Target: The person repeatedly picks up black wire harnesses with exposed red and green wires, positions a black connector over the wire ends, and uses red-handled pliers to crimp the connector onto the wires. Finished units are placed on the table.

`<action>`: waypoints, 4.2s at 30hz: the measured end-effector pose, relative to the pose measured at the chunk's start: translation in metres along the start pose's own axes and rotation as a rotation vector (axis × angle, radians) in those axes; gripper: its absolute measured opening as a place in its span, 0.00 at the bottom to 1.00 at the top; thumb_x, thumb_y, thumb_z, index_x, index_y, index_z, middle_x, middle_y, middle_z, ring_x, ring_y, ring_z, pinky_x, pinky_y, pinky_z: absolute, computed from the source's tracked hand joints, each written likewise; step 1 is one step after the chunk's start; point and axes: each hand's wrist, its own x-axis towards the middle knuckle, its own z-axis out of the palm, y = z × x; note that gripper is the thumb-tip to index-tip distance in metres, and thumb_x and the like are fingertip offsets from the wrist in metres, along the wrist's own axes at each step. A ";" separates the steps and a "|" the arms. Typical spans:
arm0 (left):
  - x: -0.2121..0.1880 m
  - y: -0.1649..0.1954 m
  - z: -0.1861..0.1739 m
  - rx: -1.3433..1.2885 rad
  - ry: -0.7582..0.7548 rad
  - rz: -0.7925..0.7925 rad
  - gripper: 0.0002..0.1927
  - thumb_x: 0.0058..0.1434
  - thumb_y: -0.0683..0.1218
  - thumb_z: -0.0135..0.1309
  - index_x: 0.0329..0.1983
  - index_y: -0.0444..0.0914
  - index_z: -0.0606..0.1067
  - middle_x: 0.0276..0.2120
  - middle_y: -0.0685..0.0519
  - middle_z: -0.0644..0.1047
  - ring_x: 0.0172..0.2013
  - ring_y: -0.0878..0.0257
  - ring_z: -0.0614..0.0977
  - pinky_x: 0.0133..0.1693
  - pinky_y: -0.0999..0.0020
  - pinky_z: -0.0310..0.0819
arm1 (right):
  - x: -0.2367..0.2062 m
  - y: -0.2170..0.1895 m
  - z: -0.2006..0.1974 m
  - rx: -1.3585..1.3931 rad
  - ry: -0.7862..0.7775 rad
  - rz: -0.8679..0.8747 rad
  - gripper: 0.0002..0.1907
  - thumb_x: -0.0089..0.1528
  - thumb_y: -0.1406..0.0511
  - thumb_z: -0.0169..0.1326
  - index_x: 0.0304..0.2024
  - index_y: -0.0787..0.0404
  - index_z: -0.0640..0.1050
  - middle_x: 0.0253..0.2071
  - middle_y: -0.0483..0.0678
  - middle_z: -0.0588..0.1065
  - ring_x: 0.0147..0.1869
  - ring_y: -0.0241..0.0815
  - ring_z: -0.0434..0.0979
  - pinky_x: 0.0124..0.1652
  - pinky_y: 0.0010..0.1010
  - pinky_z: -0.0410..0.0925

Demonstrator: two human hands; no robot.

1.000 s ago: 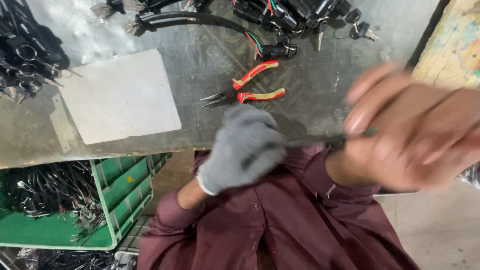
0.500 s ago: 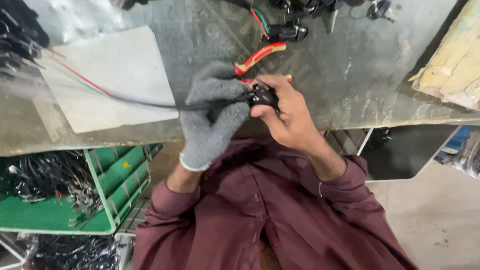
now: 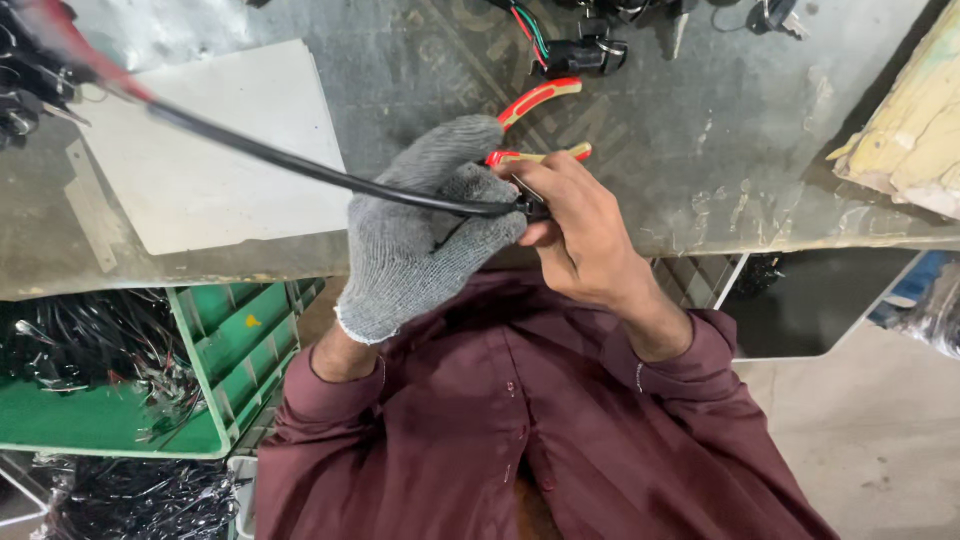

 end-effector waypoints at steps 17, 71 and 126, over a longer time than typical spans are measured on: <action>0.002 0.000 0.008 0.223 -0.079 0.253 0.20 0.64 0.42 0.59 0.60 0.36 0.77 0.62 0.46 0.78 0.67 0.48 0.72 0.69 0.54 0.65 | 0.011 0.004 -0.008 0.479 -0.146 0.165 0.19 0.70 0.62 0.46 0.57 0.70 0.72 0.50 0.50 0.75 0.54 0.38 0.74 0.56 0.32 0.68; -0.026 0.024 0.003 -0.525 -0.053 -0.204 0.38 0.75 0.64 0.47 0.77 0.35 0.57 0.37 0.55 0.73 0.30 0.73 0.70 0.32 0.79 0.62 | 0.039 -0.004 -0.013 -0.404 0.086 -0.189 0.16 0.64 0.63 0.70 0.42 0.61 0.74 0.43 0.48 0.77 0.50 0.51 0.80 0.49 0.38 0.72; -0.027 0.032 -0.026 -0.051 -0.272 -0.043 0.35 0.66 0.39 0.60 0.75 0.38 0.62 0.50 0.46 0.80 0.45 0.56 0.84 0.50 0.65 0.81 | 0.025 0.008 0.008 -0.135 -0.065 -0.050 0.18 0.48 0.68 0.67 0.32 0.61 0.69 0.31 0.51 0.68 0.37 0.56 0.72 0.36 0.43 0.64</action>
